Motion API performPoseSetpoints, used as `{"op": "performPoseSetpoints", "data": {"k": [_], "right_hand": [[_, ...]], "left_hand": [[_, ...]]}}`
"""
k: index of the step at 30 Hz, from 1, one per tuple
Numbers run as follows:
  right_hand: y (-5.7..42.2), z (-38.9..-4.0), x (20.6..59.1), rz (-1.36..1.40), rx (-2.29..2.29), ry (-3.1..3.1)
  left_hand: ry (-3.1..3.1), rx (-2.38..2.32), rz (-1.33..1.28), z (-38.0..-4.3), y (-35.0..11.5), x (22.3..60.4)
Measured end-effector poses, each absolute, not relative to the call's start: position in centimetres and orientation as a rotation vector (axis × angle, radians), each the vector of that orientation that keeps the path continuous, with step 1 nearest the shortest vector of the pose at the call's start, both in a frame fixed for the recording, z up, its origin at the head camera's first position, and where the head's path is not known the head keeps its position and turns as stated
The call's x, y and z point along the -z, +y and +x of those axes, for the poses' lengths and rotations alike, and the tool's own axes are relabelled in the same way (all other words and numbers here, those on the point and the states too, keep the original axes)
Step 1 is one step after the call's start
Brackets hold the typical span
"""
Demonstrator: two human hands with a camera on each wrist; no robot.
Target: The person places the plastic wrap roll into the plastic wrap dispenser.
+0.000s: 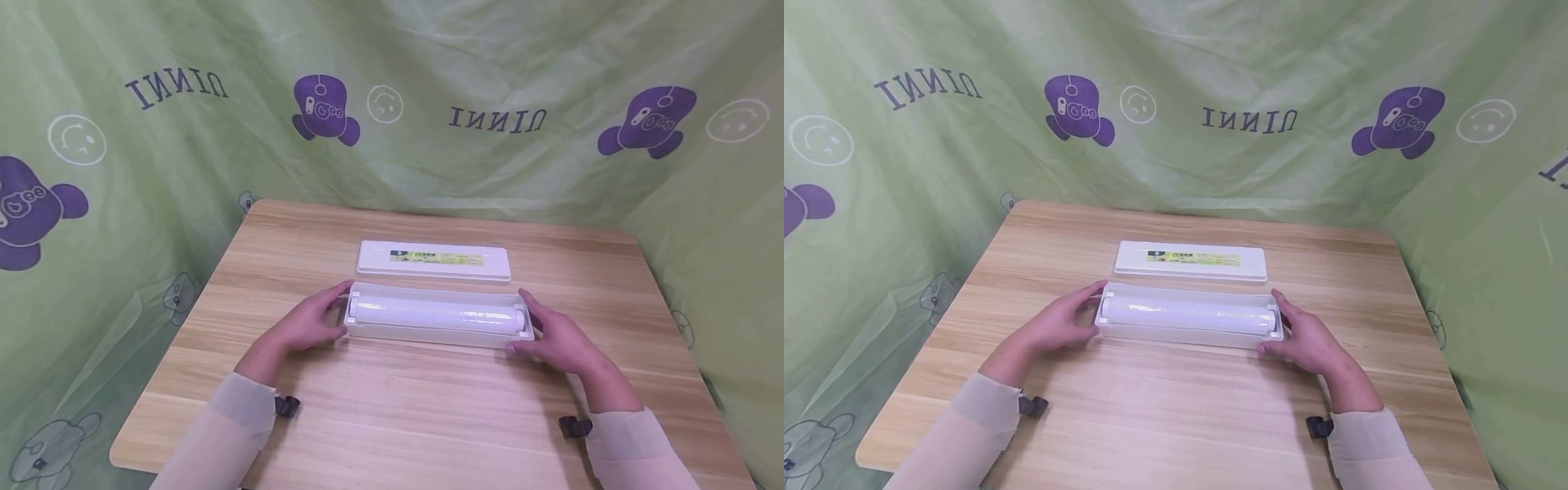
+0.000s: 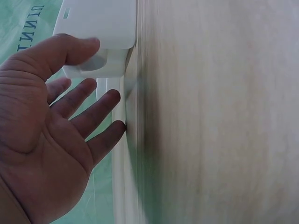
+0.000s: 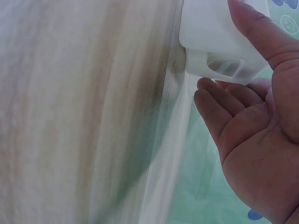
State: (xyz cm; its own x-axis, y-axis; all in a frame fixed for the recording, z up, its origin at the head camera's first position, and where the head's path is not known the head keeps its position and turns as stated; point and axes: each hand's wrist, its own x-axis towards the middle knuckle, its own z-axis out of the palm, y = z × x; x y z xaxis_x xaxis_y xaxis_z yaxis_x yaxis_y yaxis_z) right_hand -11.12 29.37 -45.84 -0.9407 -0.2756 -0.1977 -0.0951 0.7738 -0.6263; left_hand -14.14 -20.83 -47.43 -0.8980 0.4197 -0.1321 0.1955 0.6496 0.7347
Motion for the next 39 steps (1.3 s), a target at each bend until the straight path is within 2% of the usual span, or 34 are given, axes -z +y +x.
{"op": "performPoseSetpoints", "data": {"k": [15,39], "right_hand": [[29.5,-11.1,45.9,-0.266,0.969,2.671],[29.5,-10.9,46.5,-0.257,1.035,2.664]], "left_hand": [[2.678,-1.031,0.562,-14.8,-21.0,47.3],[2.728,-1.039,0.500,-16.6,-21.0,47.9]]}}
